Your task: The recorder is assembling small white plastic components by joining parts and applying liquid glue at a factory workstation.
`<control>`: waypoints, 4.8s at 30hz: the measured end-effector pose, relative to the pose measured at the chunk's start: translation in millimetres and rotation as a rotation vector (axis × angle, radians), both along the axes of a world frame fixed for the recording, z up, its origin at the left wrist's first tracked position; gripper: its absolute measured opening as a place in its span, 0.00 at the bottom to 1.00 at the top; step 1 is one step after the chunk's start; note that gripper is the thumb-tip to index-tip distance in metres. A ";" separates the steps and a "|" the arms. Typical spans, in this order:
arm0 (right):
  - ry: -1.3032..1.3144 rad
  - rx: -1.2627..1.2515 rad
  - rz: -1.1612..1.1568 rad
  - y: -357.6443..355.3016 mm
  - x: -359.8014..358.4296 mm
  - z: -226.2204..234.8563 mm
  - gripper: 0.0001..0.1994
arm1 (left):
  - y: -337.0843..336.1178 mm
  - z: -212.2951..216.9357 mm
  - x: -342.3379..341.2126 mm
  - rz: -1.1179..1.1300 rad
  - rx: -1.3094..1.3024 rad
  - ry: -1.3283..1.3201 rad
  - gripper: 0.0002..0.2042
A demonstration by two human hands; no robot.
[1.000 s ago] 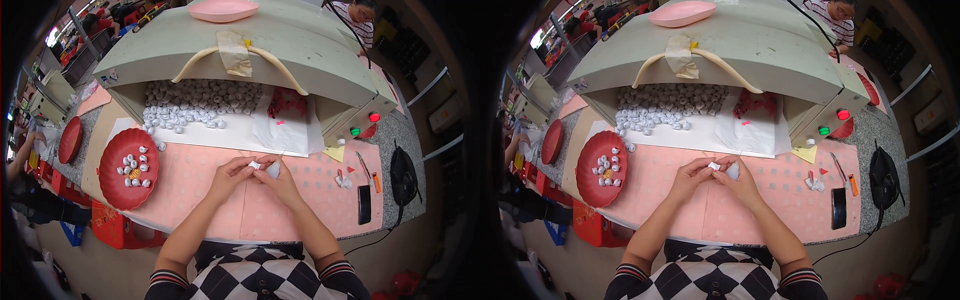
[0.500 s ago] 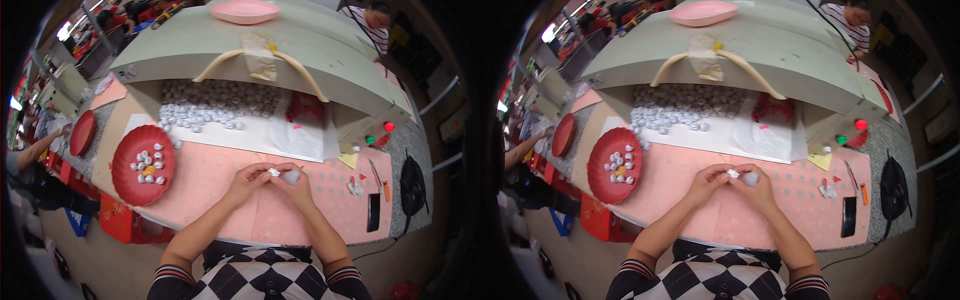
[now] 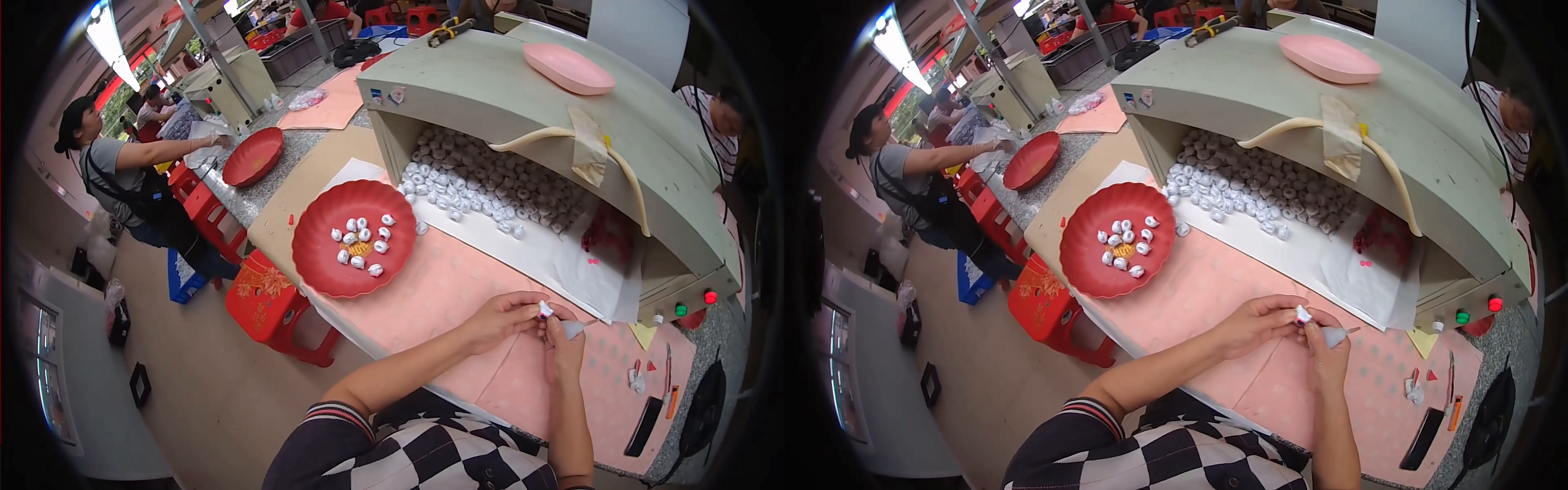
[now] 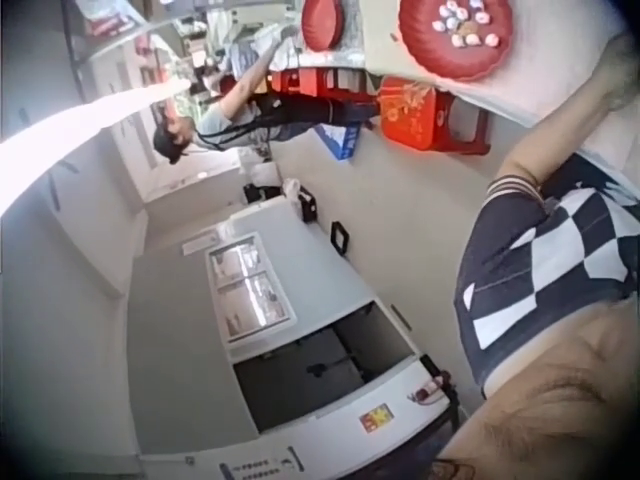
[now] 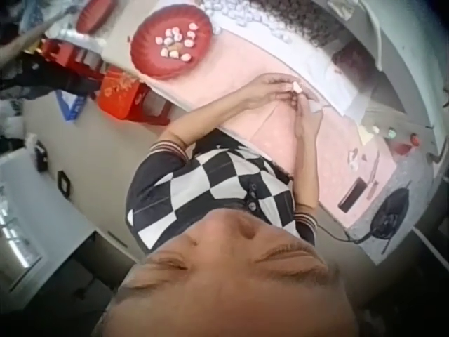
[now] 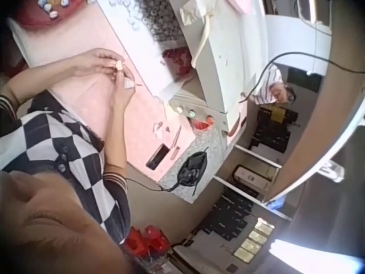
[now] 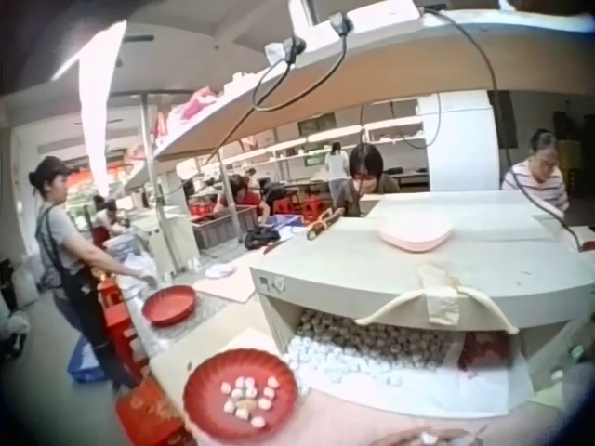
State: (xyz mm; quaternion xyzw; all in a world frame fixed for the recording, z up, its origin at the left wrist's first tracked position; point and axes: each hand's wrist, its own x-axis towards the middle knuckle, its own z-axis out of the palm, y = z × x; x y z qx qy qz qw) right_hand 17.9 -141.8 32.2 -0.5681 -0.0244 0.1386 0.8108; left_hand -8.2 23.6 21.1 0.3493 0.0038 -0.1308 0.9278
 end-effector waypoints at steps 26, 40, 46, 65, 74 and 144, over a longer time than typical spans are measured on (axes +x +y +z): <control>-0.198 -0.317 -0.034 -39.5 20.9 -22.9 0.08 | 62.6 14.2 78.6 0.409 1.484 -0.327 0.12; -0.338 -0.166 -0.244 -27.1 9.9 -22.1 0.07 | -0.2 -26.9 23.1 0.183 0.507 -0.148 0.18; -0.487 -0.325 -0.182 -22.1 8.7 -25.3 0.08 | 1.3 -24.3 18.0 0.310 0.875 -0.281 0.18; -0.559 -0.447 -0.162 -23.4 8.7 -19.6 0.08 | -2.5 -19.8 19.3 0.318 0.851 -0.237 0.14; -0.505 -0.442 -0.193 -25.5 8.4 -19.7 0.08 | -1.1 -21.1 19.1 0.292 0.887 -0.223 0.16; 0.222 -0.074 0.268 -16.0 40.7 -1.2 0.07 | 1.7 -29.4 26.5 0.212 0.732 -0.295 0.17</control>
